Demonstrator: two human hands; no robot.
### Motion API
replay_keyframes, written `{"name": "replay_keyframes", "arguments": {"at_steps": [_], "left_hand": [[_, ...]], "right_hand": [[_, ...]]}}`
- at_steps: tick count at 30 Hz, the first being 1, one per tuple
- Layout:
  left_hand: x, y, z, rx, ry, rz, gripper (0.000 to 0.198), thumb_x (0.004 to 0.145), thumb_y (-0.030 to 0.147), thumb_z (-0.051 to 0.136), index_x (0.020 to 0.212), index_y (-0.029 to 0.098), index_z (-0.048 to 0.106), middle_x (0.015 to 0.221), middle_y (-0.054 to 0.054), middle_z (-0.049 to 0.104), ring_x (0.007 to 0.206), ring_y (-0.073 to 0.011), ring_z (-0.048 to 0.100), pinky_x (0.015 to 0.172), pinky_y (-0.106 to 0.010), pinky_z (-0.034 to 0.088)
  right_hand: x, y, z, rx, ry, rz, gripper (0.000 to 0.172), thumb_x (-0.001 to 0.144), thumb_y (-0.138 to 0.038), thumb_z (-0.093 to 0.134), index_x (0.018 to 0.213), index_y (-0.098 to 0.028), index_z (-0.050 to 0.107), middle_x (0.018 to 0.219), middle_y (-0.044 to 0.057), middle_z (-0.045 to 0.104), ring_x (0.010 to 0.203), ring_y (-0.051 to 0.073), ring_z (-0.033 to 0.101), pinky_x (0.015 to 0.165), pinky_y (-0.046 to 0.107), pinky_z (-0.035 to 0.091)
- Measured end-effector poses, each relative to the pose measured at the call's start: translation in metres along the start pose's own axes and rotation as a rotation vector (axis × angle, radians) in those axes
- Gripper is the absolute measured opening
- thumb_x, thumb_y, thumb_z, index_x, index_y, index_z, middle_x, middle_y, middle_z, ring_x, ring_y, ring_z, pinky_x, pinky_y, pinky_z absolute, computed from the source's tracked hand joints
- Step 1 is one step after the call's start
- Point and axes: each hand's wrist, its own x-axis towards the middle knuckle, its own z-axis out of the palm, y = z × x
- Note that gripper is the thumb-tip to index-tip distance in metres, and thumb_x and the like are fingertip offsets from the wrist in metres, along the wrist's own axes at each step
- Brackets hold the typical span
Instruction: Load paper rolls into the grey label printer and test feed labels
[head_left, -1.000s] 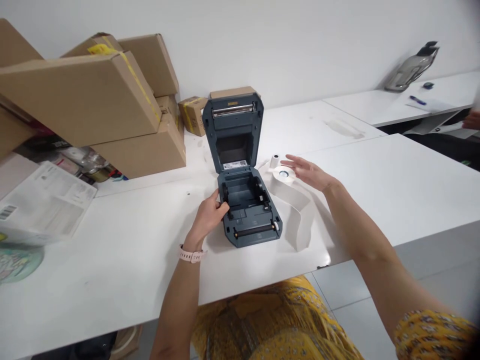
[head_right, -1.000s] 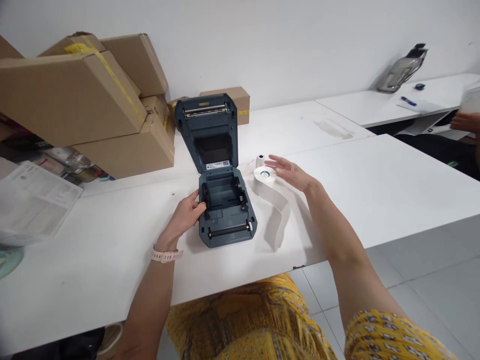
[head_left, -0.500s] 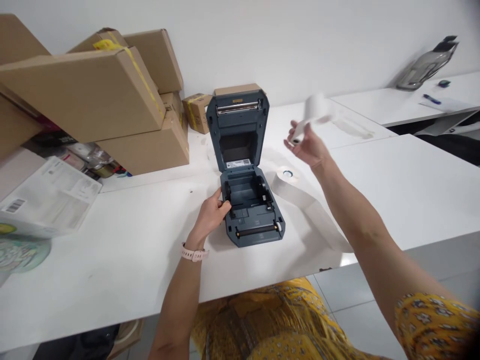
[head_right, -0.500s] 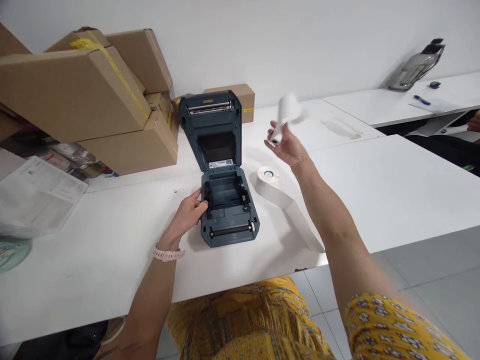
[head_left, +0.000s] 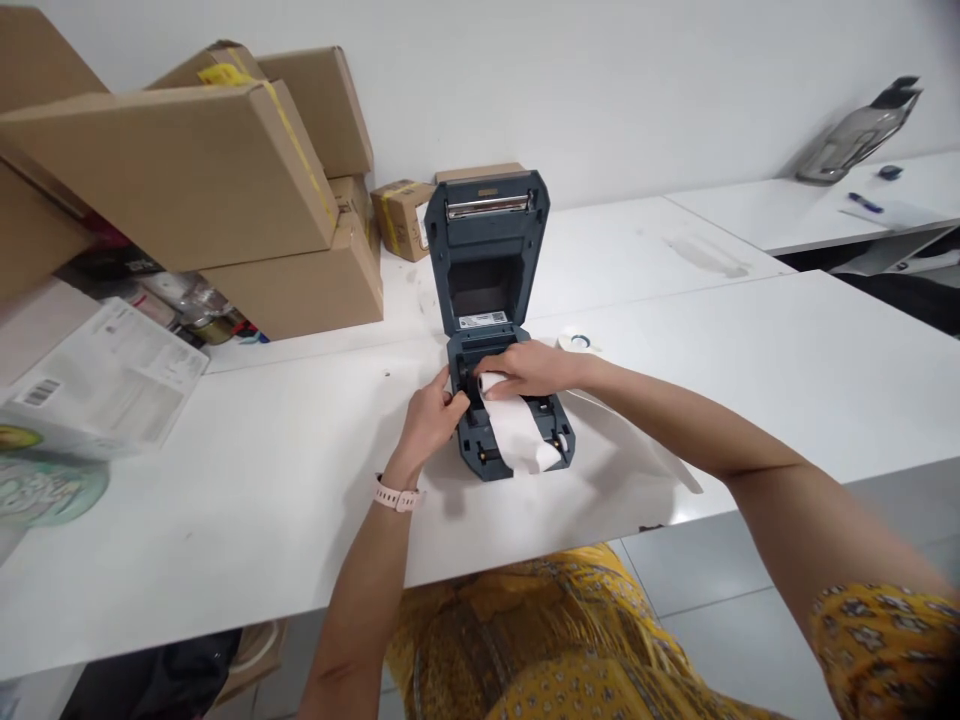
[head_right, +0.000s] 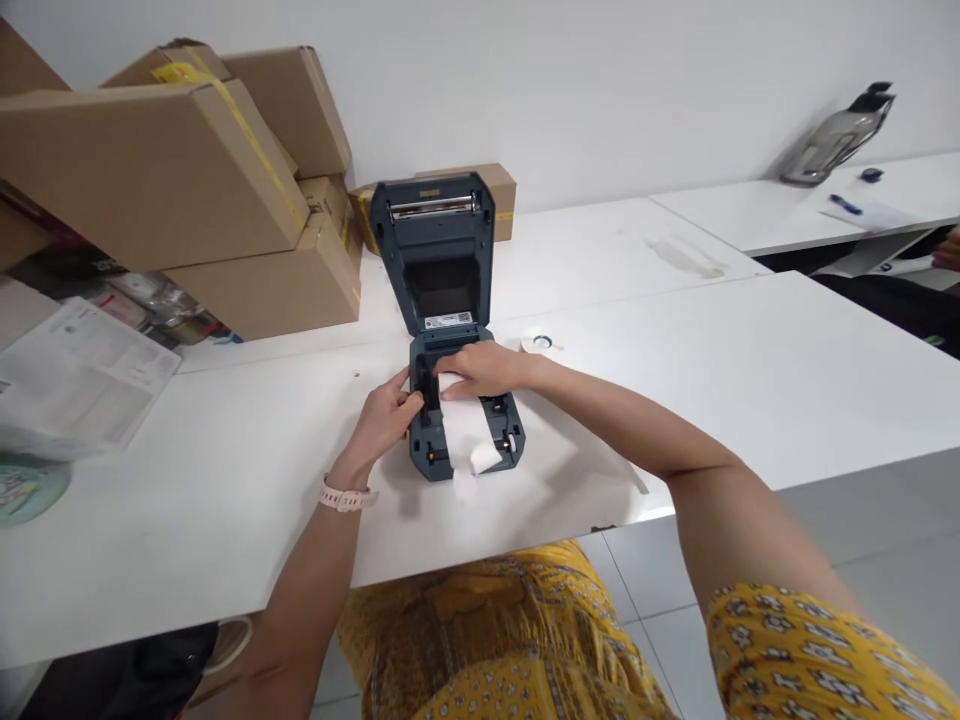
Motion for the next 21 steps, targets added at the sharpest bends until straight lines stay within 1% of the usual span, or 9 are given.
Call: {"name": "replay_keyframes", "arguments": {"at_steps": [4, 7, 9, 11, 14, 16, 17, 19, 21], "left_hand": [[-0.001, 0.005, 0.000, 0.051, 0.015, -0.020, 0.059, 0.089, 0.027, 0.051, 0.145, 0.014, 0.061, 0.050, 0.008, 0.050, 0.045, -0.0141, 0.048, 0.054, -0.024, 0.038], [-0.001, 0.006, 0.001, 0.073, 0.027, -0.014, 0.055, 0.089, 0.026, 0.050, 0.142, 0.015, 0.063, 0.051, 0.008, 0.051, 0.046, -0.0146, 0.049, 0.055, -0.024, 0.038], [-0.001, 0.005, 0.002, 0.079, 0.043, -0.011, 0.055, 0.090, 0.025, 0.050, 0.142, 0.016, 0.064, 0.051, 0.008, 0.051, 0.046, -0.0146, 0.049, 0.055, -0.024, 0.039], [-0.001, 0.004, 0.002, 0.079, 0.051, -0.016, 0.057, 0.090, 0.025, 0.050, 0.145, 0.014, 0.061, 0.052, 0.008, 0.051, 0.047, -0.0149, 0.050, 0.056, -0.024, 0.040], [-0.001, 0.004, 0.003, 0.074, 0.059, -0.031, 0.063, 0.090, 0.025, 0.050, 0.151, 0.012, 0.057, 0.051, 0.008, 0.050, 0.048, -0.0150, 0.050, 0.057, -0.025, 0.041], [-0.002, 0.004, 0.003, 0.069, 0.068, -0.032, 0.062, 0.089, 0.025, 0.050, 0.150, 0.012, 0.058, 0.051, 0.008, 0.050, 0.047, -0.0146, 0.049, 0.057, -0.025, 0.040], [-0.002, 0.005, 0.003, 0.066, 0.071, -0.028, 0.060, 0.089, 0.025, 0.051, 0.147, 0.013, 0.060, 0.051, 0.008, 0.050, 0.047, -0.0143, 0.048, 0.057, -0.025, 0.040], [-0.002, 0.005, 0.004, 0.061, 0.078, -0.021, 0.056, 0.089, 0.024, 0.051, 0.142, 0.015, 0.064, 0.052, 0.008, 0.050, 0.046, -0.0138, 0.047, 0.056, -0.025, 0.039], [-0.003, 0.006, 0.005, 0.059, 0.083, -0.018, 0.054, 0.088, 0.024, 0.051, 0.140, 0.016, 0.065, 0.051, 0.008, 0.050, 0.047, -0.0140, 0.048, 0.057, -0.025, 0.039]], "right_hand": [[0.000, -0.003, 0.012, -0.247, -0.082, -0.052, 0.039, 0.107, -0.041, 0.054, 0.131, -0.017, 0.072, 0.093, 0.014, 0.081, 0.085, 0.028, 0.074, 0.089, 0.040, 0.046], [-0.001, -0.005, 0.014, -0.292, -0.104, -0.055, 0.041, 0.108, -0.039, 0.052, 0.135, -0.013, 0.069, 0.093, 0.016, 0.080, 0.086, 0.028, 0.074, 0.093, 0.042, 0.046], [-0.002, -0.007, 0.016, -0.275, -0.064, -0.036, 0.041, 0.108, -0.039, 0.053, 0.137, -0.015, 0.067, 0.093, 0.015, 0.080, 0.087, 0.028, 0.073, 0.091, 0.041, 0.047], [-0.005, -0.010, 0.017, -0.241, 0.014, -0.007, 0.037, 0.108, -0.037, 0.054, 0.135, -0.016, 0.068, 0.094, 0.013, 0.078, 0.087, 0.027, 0.072, 0.087, 0.039, 0.047], [-0.016, -0.019, 0.020, -0.178, 0.092, 0.053, 0.029, 0.109, -0.034, 0.051, 0.116, -0.016, 0.073, 0.096, 0.012, 0.078, 0.090, 0.027, 0.071, 0.083, 0.037, 0.048], [-0.026, -0.026, 0.023, -0.142, 0.117, 0.089, 0.032, 0.110, -0.032, 0.047, 0.105, -0.015, 0.074, 0.101, 0.014, 0.079, 0.094, 0.028, 0.072, 0.085, 0.039, 0.050], [-0.032, -0.029, 0.025, -0.127, 0.130, 0.099, 0.034, 0.110, -0.032, 0.046, 0.103, -0.015, 0.074, 0.104, 0.015, 0.079, 0.097, 0.029, 0.073, 0.087, 0.040, 0.050], [-0.042, -0.035, 0.030, -0.097, 0.173, 0.096, 0.037, 0.111, -0.033, 0.043, 0.105, -0.014, 0.075, 0.112, 0.016, 0.079, 0.102, 0.030, 0.074, 0.090, 0.042, 0.052], [-0.051, -0.040, 0.035, -0.066, 0.212, 0.092, 0.040, 0.112, -0.035, 0.040, 0.112, -0.016, 0.074, 0.112, 0.016, 0.079, 0.101, 0.029, 0.074, 0.090, 0.043, 0.053]]}}
